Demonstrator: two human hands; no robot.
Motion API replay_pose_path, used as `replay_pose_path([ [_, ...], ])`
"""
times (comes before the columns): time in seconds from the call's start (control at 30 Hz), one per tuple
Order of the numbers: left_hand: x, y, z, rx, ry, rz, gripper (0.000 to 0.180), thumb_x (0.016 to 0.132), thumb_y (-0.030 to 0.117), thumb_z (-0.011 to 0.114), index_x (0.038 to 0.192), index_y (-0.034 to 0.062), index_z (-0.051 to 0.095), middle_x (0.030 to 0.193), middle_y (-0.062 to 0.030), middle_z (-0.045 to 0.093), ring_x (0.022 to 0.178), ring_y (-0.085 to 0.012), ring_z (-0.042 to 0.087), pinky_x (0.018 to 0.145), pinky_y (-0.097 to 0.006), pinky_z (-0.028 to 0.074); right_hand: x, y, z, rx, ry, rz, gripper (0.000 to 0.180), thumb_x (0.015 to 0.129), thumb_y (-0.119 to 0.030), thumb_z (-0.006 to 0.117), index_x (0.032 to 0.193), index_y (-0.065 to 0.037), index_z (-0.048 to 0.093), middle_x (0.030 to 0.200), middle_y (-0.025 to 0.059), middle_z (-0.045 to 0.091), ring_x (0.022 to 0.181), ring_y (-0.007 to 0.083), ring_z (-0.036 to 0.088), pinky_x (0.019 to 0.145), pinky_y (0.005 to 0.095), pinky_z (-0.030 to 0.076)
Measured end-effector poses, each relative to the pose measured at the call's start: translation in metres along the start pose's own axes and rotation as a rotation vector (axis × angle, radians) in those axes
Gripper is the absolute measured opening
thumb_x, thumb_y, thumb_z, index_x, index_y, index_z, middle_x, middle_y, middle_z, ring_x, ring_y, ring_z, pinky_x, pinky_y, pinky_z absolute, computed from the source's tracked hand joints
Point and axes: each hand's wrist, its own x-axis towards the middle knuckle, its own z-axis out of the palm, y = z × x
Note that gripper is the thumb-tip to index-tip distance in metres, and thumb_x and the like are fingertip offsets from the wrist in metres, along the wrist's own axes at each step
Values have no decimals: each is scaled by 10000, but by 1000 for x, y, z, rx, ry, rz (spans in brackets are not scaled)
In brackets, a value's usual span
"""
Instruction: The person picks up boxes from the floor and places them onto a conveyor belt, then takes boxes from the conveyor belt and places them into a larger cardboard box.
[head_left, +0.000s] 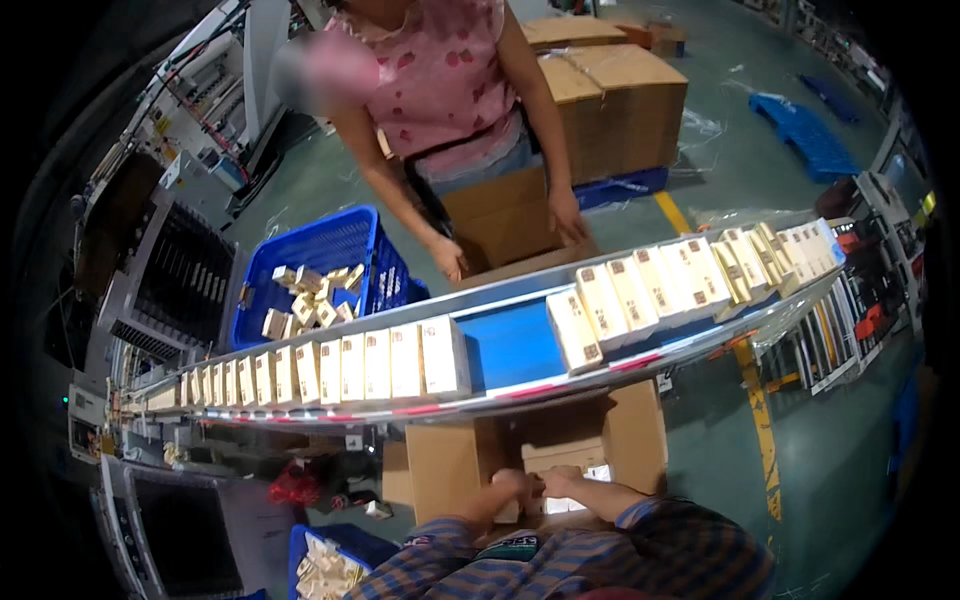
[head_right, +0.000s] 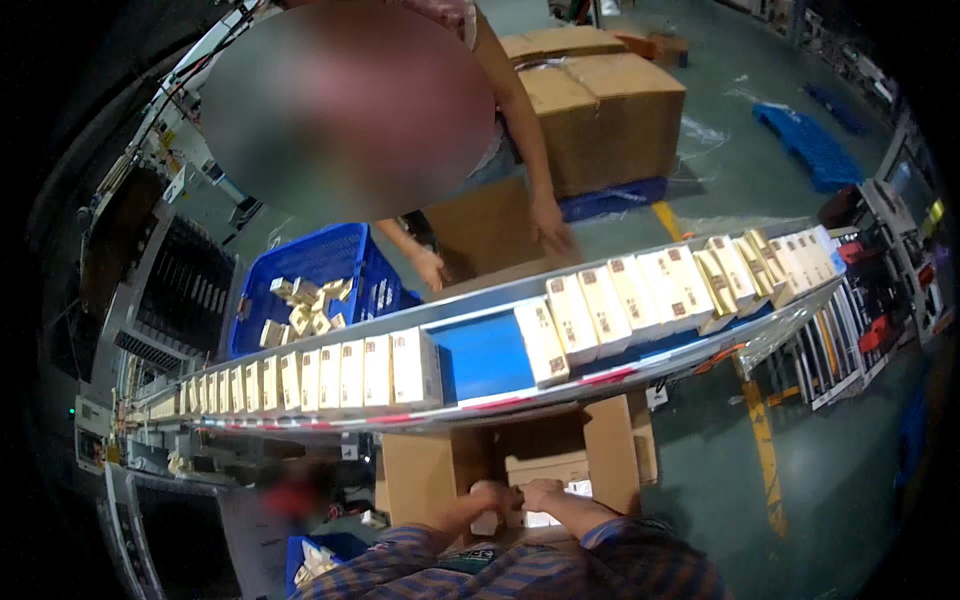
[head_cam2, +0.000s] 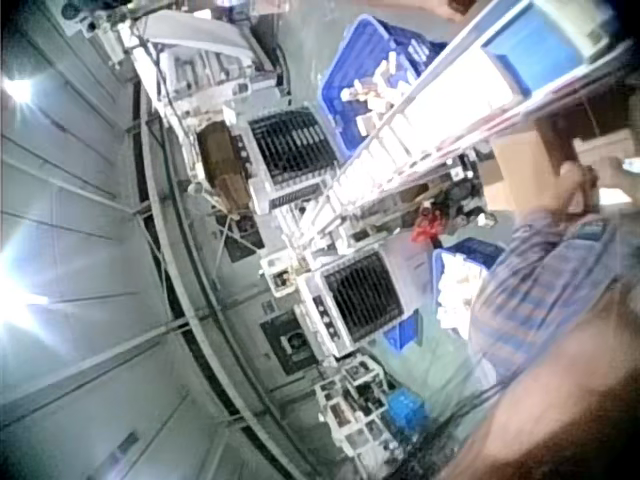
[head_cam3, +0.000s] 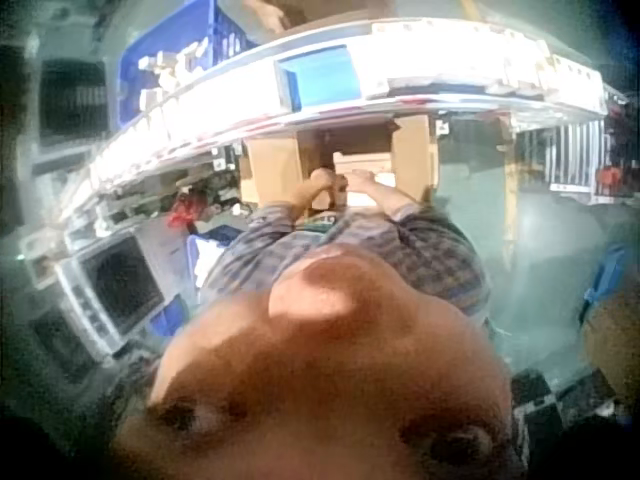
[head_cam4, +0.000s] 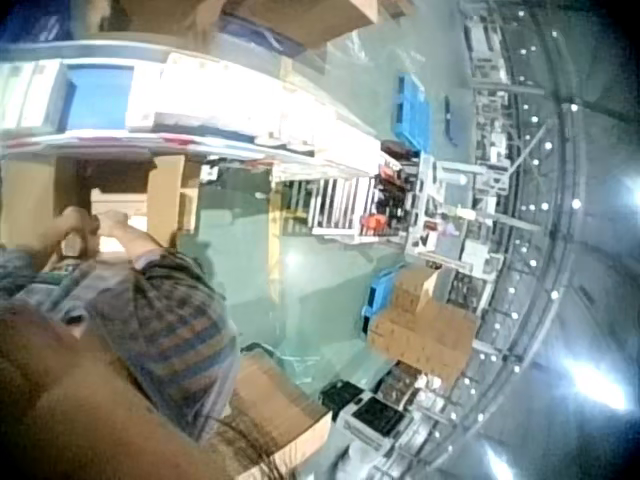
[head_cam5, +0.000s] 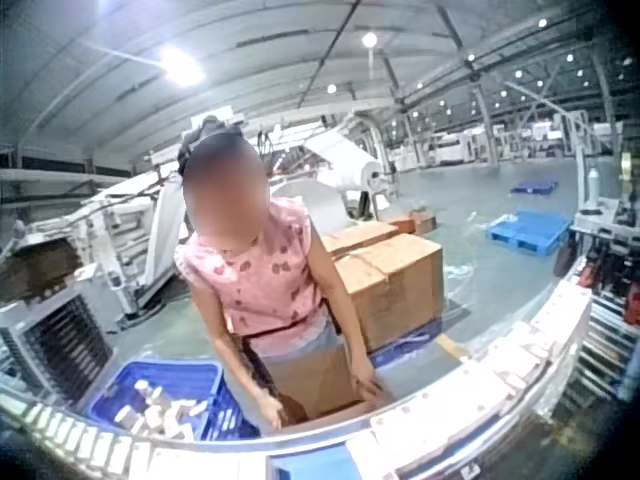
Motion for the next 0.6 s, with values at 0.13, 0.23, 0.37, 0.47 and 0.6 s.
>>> replay_pose_path([
  [0.13, 42, -3, 23, -91, 128, -30, 452, 719, 296, 655, 1146, 188, 550, 1051, -77, 630, 989, -200, 602, 749, -388, 502, -52, 3, -61, 19, 27, -167, 679, 708, -551, 621, 1251, -164, 494, 1163, 151, 574, 1057, 340, 551, 872, 452, 448],
  [0.23, 102, -47, 66, -270, 210, 295, 294, 682, 310, 669, 944, 175, 675, 922, -66, 666, 883, -176, 632, 683, -385, 512, -92, -3, -95, -254, 98, -178, 652, 681, -460, 705, 1176, -65, 546, 1131, 190, 578, 1081, 311, 542, 872, 436, 449],
  [0.37, 78, -7, 37, 96, 331, -20, 299, 750, 293, 629, 1026, 180, 648, 1000, -71, 657, 970, -184, 615, 744, -364, 506, -107, 25, -91, -196, 165, -187, 625, 698, -439, 696, 1182, -75, 542, 1141, 166, 572, 1052, 316, 551, 864, 417, 455],
  [0.47, 5, -17, -9, 275, 438, 128, 260, 734, 327, 610, 907, 147, 682, 886, -78, 674, 827, -232, 653, 650, -431, 519, -155, -9, -139, 85, 625, -396, 572, 750, -404, 660, 1194, -62, 541, 1120, 155, 581, 1035, 331, 550, 867, 412, 455],
  [0.6, -186, 1, -50, -283, 1008, 157, 553, 746, 350, 664, 1188, 51, 521, 1007, -169, 636, 915, -319, 618, 795, -397, 492, -250, -67, -235, 433, 840, -744, 403, 758, -237, 702, 1105, -56, 608, 1049, 120, 621, 921, 230, 621, 813, 324, 494],
])
